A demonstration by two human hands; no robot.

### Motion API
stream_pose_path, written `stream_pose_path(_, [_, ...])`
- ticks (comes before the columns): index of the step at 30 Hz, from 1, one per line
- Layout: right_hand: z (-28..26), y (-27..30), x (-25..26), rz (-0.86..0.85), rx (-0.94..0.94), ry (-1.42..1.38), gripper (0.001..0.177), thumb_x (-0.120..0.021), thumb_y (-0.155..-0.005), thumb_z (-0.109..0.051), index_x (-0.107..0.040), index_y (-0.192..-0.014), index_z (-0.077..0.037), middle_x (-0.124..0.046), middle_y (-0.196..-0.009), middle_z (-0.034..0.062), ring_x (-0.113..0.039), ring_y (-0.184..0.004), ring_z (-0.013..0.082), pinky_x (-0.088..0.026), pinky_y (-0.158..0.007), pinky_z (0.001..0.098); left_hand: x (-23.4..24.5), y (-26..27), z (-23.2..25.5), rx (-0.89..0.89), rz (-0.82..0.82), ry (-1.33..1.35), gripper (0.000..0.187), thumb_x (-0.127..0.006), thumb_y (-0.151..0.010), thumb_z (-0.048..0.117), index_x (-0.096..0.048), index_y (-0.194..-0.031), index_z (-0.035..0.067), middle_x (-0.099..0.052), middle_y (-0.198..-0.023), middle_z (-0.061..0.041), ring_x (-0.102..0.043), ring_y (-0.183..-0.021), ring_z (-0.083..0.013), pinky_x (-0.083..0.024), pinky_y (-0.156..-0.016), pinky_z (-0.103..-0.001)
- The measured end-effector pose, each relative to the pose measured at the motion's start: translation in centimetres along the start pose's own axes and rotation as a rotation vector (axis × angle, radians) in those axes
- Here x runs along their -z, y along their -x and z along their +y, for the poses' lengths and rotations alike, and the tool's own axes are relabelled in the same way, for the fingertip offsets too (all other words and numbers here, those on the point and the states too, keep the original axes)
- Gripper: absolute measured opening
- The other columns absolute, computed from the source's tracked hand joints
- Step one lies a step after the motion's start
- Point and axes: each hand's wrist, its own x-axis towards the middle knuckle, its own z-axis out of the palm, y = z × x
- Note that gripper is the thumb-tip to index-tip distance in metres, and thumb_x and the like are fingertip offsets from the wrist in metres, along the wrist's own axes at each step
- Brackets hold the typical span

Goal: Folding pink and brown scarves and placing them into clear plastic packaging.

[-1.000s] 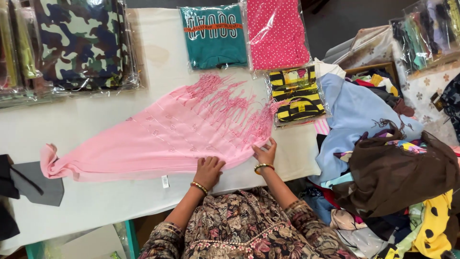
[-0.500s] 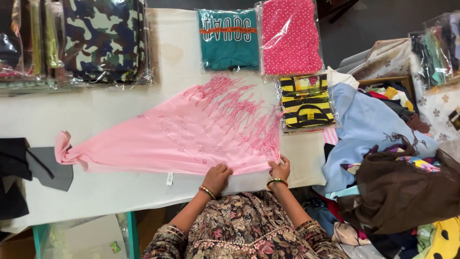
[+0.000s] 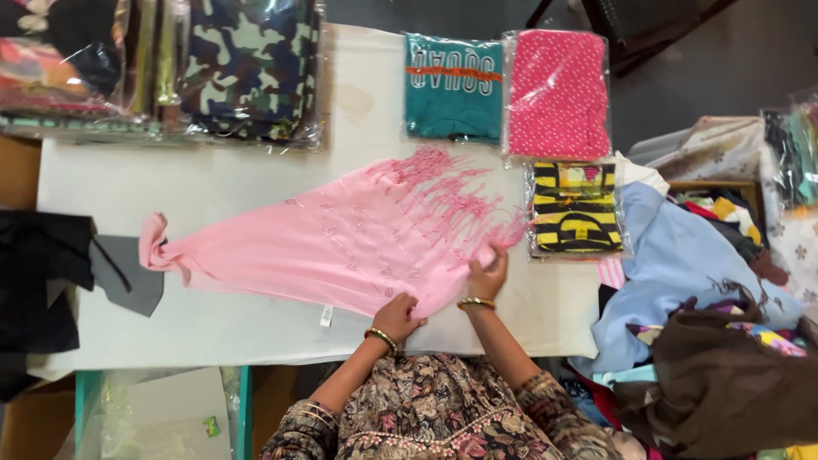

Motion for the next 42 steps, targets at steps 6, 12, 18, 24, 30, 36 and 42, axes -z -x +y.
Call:
stream_pose_path(6, [-4.0, 0.5, -14.0, -0.559, 0.096, 0.087, 0.072, -0.075, -0.082, 0.001, -0.047, -0.147, -0.008, -0.056, -0.119, 0.0044, -0.063, -0.094, 0.0106, -0.052, -0.074, 0.0225, 5.6, 1.8, 0.6, 0.116, 0.08, -0.305, 0.053, -0.079, -0.077, 0.057, -0.07, -0.097, 0.008, -0.057, -0.108, -0.007, -0.052, -0.109, -0.0246, -0.044, -0.089, -0.041])
stream_pose_path(12, [-4.5, 0.8, -13.8, -0.576, 0.26, 0.378, 0.051, -0.072, -0.086, 0.001, -0.063, -0.135, -0.009, -0.069, -0.113, 0.0059, -0.069, -0.095, 0.0146, -0.059, -0.079, 0.027, 6.6, 2.6, -2.2, -0.003, 0.382, -0.312, 0.039, -0.081, -0.069, 0.042, -0.073, -0.095, 0.014, -0.06, -0.109, -0.004, -0.045, -0.111, -0.0284, -0.03, -0.087, -0.051])
stream_pose_path(18, [-3.1, 2.2, -6.9, -0.625, 0.469, 0.795, 0.038, -0.074, -0.083, -0.007, -0.07, -0.119, -0.016, -0.071, -0.117, 0.0045, -0.067, -0.111, 0.0258, -0.056, -0.094, 0.0368, 7.0, 2.7, -0.8, 0.269, 0.094, -0.11, 0.04, -0.074, -0.082, 0.052, -0.07, -0.103, 0.019, -0.067, -0.098, 0.0, -0.051, -0.111, -0.0203, -0.029, -0.096, -0.045])
stream_pose_path(24, [-2.8, 4.4, -4.9, -0.74, 0.557, 1.104, 0.051, -0.077, -0.075, -0.019, -0.066, -0.126, -0.02, -0.052, -0.146, 0.0077, -0.044, -0.138, 0.0308, -0.037, -0.108, 0.0509, 5.5, 0.0, -1.2, -0.152, 0.618, -0.118, 0.045, -0.058, -0.09, 0.036, -0.06, -0.133, 0.022, -0.064, -0.128, -0.003, -0.055, -0.125, -0.0233, -0.035, -0.108, -0.049])
stream_pose_path(30, [-2.1, 4.1, -4.7, -0.765, 0.575, 1.199, 0.055, -0.073, -0.081, -0.022, -0.058, -0.134, -0.019, -0.045, -0.155, 0.0072, -0.04, -0.143, 0.0309, -0.031, -0.115, 0.0518, 10.3, -10.5, 0.2, -0.327, -0.022, -0.628, 0.061, -0.052, -0.096, 0.04, -0.036, -0.153, 0.026, -0.025, -0.166, -0.004, -0.016, -0.154, -0.0308, -0.007, -0.117, -0.068])
stream_pose_path(36, [-4.4, 4.6, -5.2, -0.866, 0.452, 1.249, 0.059, -0.072, -0.081, -0.022, -0.056, -0.138, -0.023, -0.039, -0.158, 0.0076, -0.035, -0.145, 0.0313, -0.028, -0.115, 0.0512, 22.7, -13.8, -2.3, 0.223, 0.568, -0.333, 0.062, -0.053, -0.095, 0.028, -0.035, -0.154, 0.023, -0.025, -0.165, -0.005, -0.019, -0.152, -0.0279, -0.009, -0.116, -0.067])
stream_pose_path(42, [-3.3, 4.8, -5.0, -0.831, 0.464, 1.237, 0.062, -0.071, -0.08, -0.018, -0.055, -0.14, -0.024, -0.038, -0.16, 0.0082, -0.032, -0.148, 0.0297, -0.025, -0.116, 0.0523, 20.6, -12.2, 0.1, -0.054, 0.39, -0.487, 0.024, -0.059, -0.096, 0.024, -0.07, -0.117, 0.021, -0.061, -0.138, -0.006, -0.054, -0.133, -0.026, -0.039, -0.115, -0.05])
